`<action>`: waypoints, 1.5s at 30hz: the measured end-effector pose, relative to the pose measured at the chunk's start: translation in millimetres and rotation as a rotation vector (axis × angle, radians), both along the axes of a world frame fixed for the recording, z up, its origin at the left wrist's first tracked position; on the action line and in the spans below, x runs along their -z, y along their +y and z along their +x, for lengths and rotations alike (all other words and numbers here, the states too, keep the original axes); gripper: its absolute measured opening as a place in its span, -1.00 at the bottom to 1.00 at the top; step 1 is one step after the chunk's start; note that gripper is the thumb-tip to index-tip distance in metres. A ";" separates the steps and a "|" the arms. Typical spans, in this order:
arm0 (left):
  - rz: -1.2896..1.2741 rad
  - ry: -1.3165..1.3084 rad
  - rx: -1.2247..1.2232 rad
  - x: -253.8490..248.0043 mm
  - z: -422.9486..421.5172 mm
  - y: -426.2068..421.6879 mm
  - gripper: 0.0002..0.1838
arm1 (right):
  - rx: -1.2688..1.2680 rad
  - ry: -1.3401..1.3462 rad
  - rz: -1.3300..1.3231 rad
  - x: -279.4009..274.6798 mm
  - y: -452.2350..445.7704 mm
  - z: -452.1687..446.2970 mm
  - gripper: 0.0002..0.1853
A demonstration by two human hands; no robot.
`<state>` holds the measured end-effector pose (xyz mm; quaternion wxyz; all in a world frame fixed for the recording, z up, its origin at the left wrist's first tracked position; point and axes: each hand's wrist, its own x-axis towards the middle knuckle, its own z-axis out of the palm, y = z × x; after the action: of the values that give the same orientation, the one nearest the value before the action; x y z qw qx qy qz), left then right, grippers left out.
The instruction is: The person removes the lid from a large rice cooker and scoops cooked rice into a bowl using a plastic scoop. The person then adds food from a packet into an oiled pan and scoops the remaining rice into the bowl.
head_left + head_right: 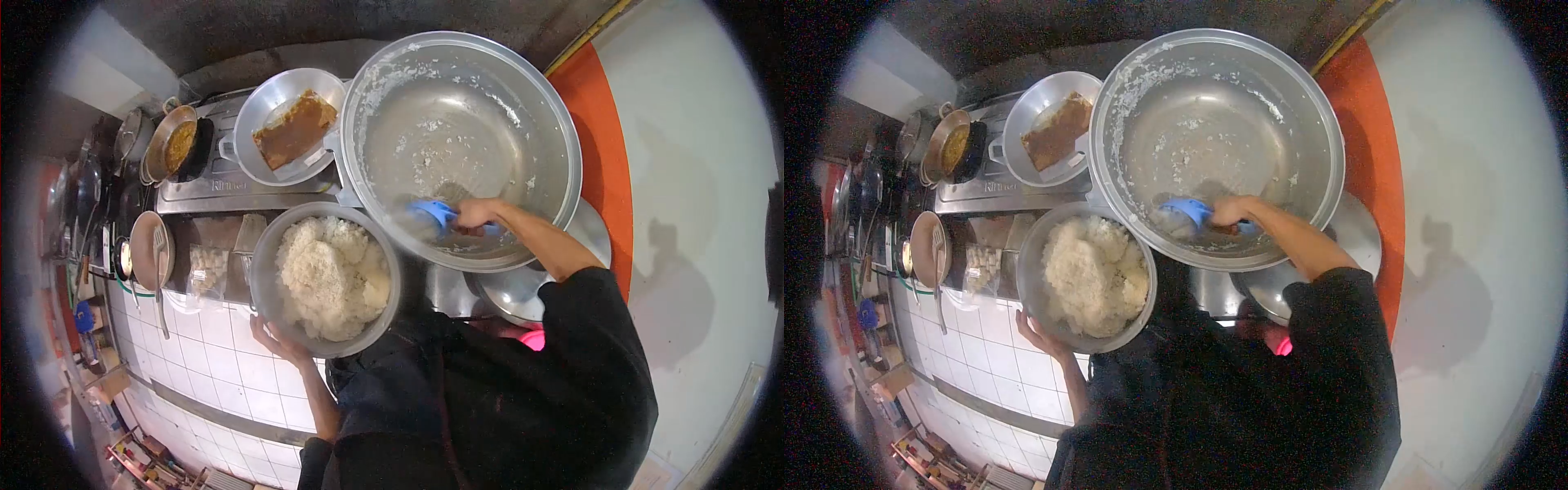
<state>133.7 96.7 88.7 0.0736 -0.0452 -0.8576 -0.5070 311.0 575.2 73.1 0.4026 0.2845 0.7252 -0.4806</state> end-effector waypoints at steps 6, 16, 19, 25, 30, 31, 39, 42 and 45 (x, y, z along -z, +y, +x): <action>-0.018 0.024 0.012 -5.5 -0.1 0.2 -0.45 | 0.271 -0.146 -0.608 -71.7 5.8 -36.1 -0.79; -0.020 0.083 0.036 2.4 -1.9 -3.7 -0.46 | 0.135 0.975 0.247 -205.4 -111.5 -45.4 -0.57; -0.119 0.134 0.074 10.4 -1.4 -9.3 -0.45 | 0.155 0.679 0.417 -180.3 -176.8 -38.0 -0.50; -0.126 0.160 0.116 16.2 -2.8 -16.8 -0.46 | 0.301 0.713 0.530 -200.1 -124.7 -40.4 -0.56; -0.158 0.145 0.104 7.6 -1.3 -7.5 -0.49 | 0.451 0.152 0.518 -136.1 30.5 -51.3 -0.55; -0.034 0.065 0.055 3.0 0.1 -4.3 -0.50 | 0.455 0.156 0.517 -108.0 41.8 -50.4 -0.55; -0.265 0.236 0.190 5.5 1.6 -6.1 -0.51 | -0.321 0.875 0.509 -18.8 16.2 -75.4 -0.61; -0.241 0.254 0.200 12.8 -3.6 -9.7 -0.48 | -0.799 0.863 0.640 -30.0 29.0 -59.2 -0.52; -0.039 -0.054 0.003 -0.7 0.0 3.3 -0.43 | -0.748 0.318 0.467 -56.9 34.4 -38.1 -0.67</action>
<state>133.7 100.0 89.4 0.0487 -0.0343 -0.8691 -0.4911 272.9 609.6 130.0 0.3574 0.0095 0.9194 -0.1639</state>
